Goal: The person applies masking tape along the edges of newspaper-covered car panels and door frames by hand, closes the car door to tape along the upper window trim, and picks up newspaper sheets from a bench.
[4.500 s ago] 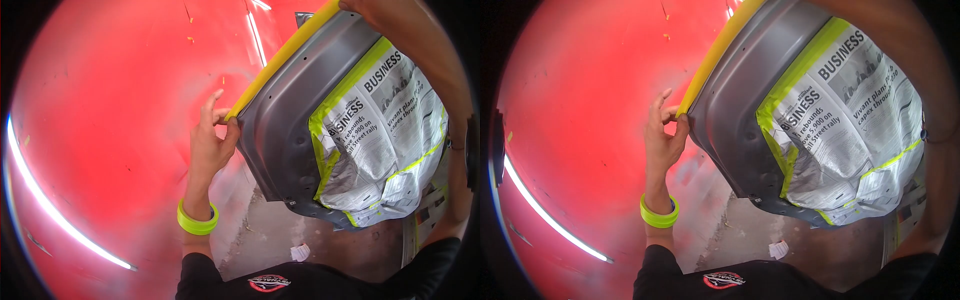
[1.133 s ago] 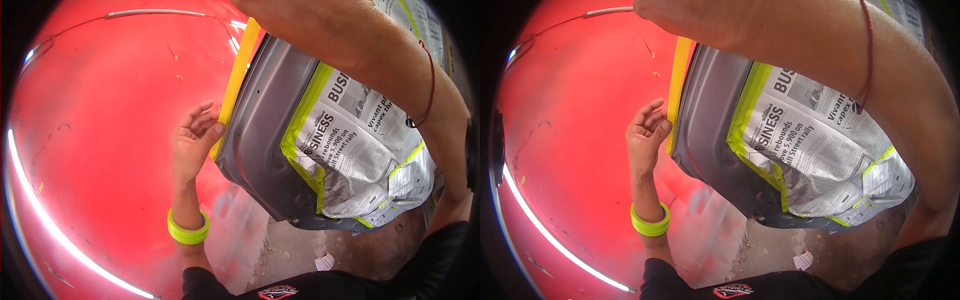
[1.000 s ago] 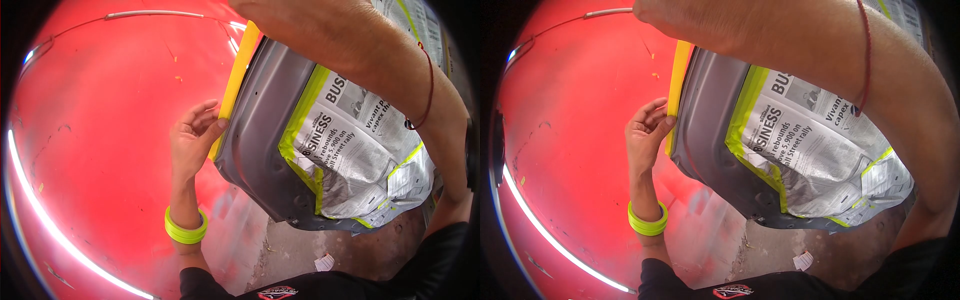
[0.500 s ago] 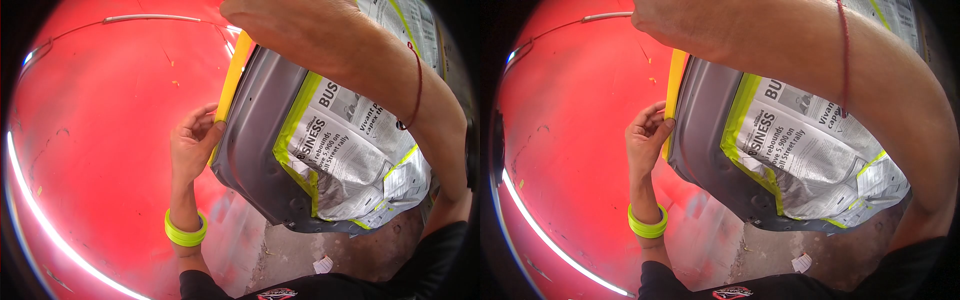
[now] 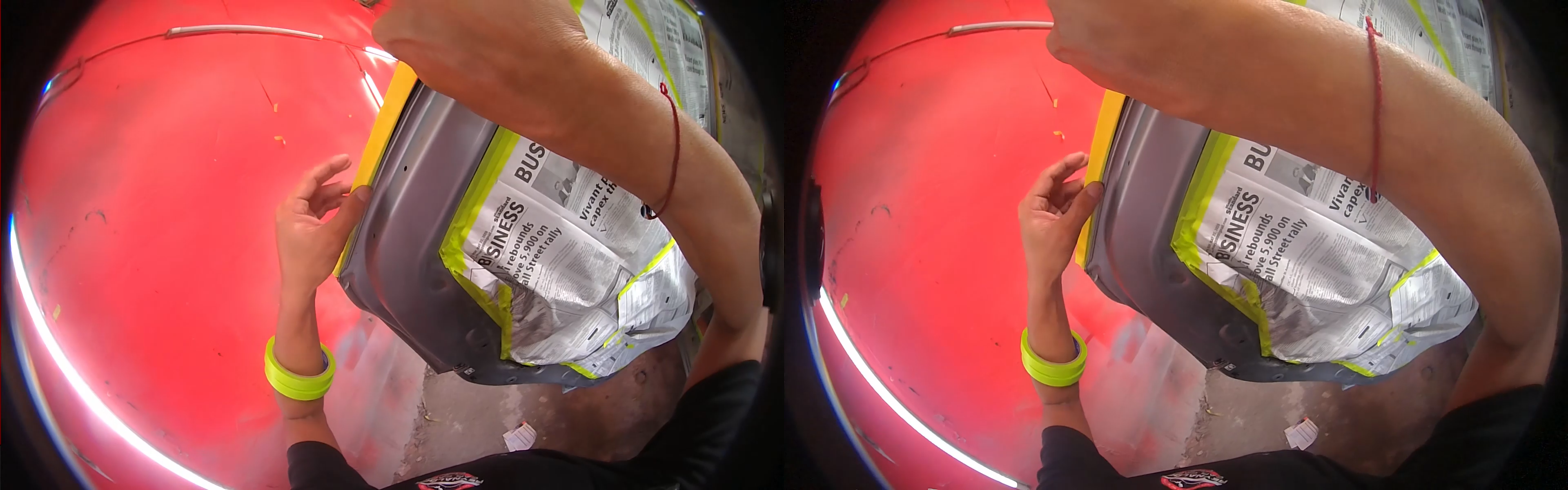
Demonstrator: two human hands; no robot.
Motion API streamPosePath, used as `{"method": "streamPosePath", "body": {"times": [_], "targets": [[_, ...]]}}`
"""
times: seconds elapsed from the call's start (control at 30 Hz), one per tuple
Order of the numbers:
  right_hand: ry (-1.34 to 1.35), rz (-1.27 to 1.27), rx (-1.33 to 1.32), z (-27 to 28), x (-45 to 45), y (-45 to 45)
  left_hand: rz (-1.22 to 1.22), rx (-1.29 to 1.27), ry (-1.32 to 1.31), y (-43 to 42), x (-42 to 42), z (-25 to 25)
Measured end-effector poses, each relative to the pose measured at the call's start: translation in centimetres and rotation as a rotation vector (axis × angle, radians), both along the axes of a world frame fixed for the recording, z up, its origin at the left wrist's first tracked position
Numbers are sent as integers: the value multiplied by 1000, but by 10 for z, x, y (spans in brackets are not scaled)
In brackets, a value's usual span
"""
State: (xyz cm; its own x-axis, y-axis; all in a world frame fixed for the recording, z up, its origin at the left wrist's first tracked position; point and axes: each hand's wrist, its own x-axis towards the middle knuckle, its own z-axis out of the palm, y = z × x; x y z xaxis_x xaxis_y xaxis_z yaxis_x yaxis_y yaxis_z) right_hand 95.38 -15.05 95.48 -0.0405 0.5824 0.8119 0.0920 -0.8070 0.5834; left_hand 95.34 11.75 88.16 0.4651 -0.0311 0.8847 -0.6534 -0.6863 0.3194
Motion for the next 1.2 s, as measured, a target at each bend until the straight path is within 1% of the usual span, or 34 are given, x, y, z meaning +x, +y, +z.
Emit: {"method": "streamPosePath", "body": {"times": [0.07,0.1,0.17,0.2,0.3,0.4,0.43,0.5,0.6,0.63,0.7,0.73,0.8,1.0,1.1,1.2], "targets": [[36,28,15,0,-4,-2,-120,-45,-61,-9,4,4],[46,36,21,1,-5,-2,-122,-45,-66,-14,5,7],[36,14,35,1,-2,0,-138,-102,49,-23,4,13],[32,6,41,2,-4,-1,-141,-99,46,-26,4,16],[131,116,-53,7,-13,-12,-141,-112,66,-31,4,22],[82,80,-41,9,-16,-10,-125,-74,48,-30,5,23],[188,57,-37,16,-23,-12,-157,-65,45,-30,5,22],[294,32,-32,20,-34,-18,-190,-55,42,-30,5,21],[227,-9,-51,16,-42,-18,-186,-55,54,-26,7,22],[334,-122,-5,22,-44,-7,-184,-47,64,-24,8,23],[440,-233,41,20,-34,-4,-181,-38,72,-23,9,23],[237,-77,5,10,-22,-8,-189,-51,77,-23,9,23],[30,79,-33,4,-4,-4,-197,-64,78,-22,10,23],[34,-17,-17,7,5,1,-175,-57,82,-20,12,27],[36,14,-9,5,8,2,-167,-40,55,-28,12,31],[35,45,-5,5,9,0,-236,-57,67,-42,12,36]]}}
